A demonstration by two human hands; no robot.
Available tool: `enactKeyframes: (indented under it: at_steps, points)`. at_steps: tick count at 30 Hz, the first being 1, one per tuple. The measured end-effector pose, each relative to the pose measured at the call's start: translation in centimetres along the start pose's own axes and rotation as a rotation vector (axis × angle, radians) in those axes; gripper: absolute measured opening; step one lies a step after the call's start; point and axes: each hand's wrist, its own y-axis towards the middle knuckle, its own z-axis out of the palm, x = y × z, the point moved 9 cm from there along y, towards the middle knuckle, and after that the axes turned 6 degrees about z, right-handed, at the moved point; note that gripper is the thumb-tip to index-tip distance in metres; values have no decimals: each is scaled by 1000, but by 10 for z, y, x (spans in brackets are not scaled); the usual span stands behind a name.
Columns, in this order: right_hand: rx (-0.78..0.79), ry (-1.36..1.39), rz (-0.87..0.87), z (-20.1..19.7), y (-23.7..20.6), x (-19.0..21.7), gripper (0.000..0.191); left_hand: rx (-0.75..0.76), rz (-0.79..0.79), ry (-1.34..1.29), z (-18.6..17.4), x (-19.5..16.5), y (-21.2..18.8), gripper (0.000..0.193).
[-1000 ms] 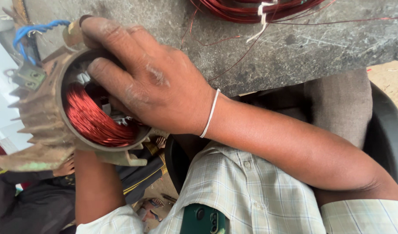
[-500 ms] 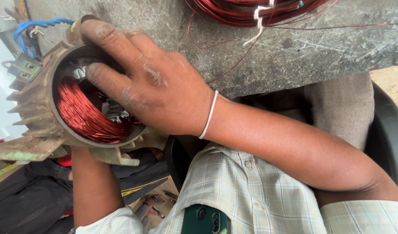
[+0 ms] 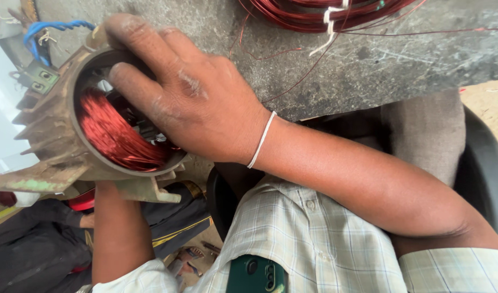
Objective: The person winds a copper wire around a motor stator by hand, repeatedly rotating the stator and tucking the wire into slots. The person occasionally adjusts the wire and repositions the stator to continue winding.
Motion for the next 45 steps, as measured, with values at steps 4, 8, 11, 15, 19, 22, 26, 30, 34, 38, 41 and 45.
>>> enactKeyframes:
  at_steps: [4,8,11,15,19,22,26,30,34,38,41,45]
  points:
    - [21,-1,-13,-7,3,9,23,-33,43,-21,2,-11,11,43]
    - [9,-89,-101,-17,3,20,29,-73,102,-44,-3,-20,19,43]
    - [8,-55,-87,-15,0,21,36,-93,113,-45,-10,-23,14,44]
    - [52,-110,-28,-3,-3,15,37,-99,124,-55,-12,-23,6,44]
    - [62,-123,-20,-4,-2,17,35,-104,139,-68,-8,-24,6,44]
    - [35,-56,-56,-15,1,25,35,-123,161,-80,-7,-29,11,44]
    - [-12,-132,-48,-22,11,35,31,-150,201,-103,-10,-37,22,44]
    - [-36,-253,-102,-18,19,43,26,-173,251,-136,-14,-40,31,45]
    - [-6,-280,-123,-10,23,49,28,-223,287,-174,-22,-39,31,45]
    - [38,-278,-99,-3,27,49,28,-281,322,-216,-30,-40,27,45]
    - [96,-231,-112,1,26,51,34,-309,351,-240,-35,-41,26,45]
    - [97,-243,-153,-1,23,56,35,-337,387,-265,-40,-43,30,45]
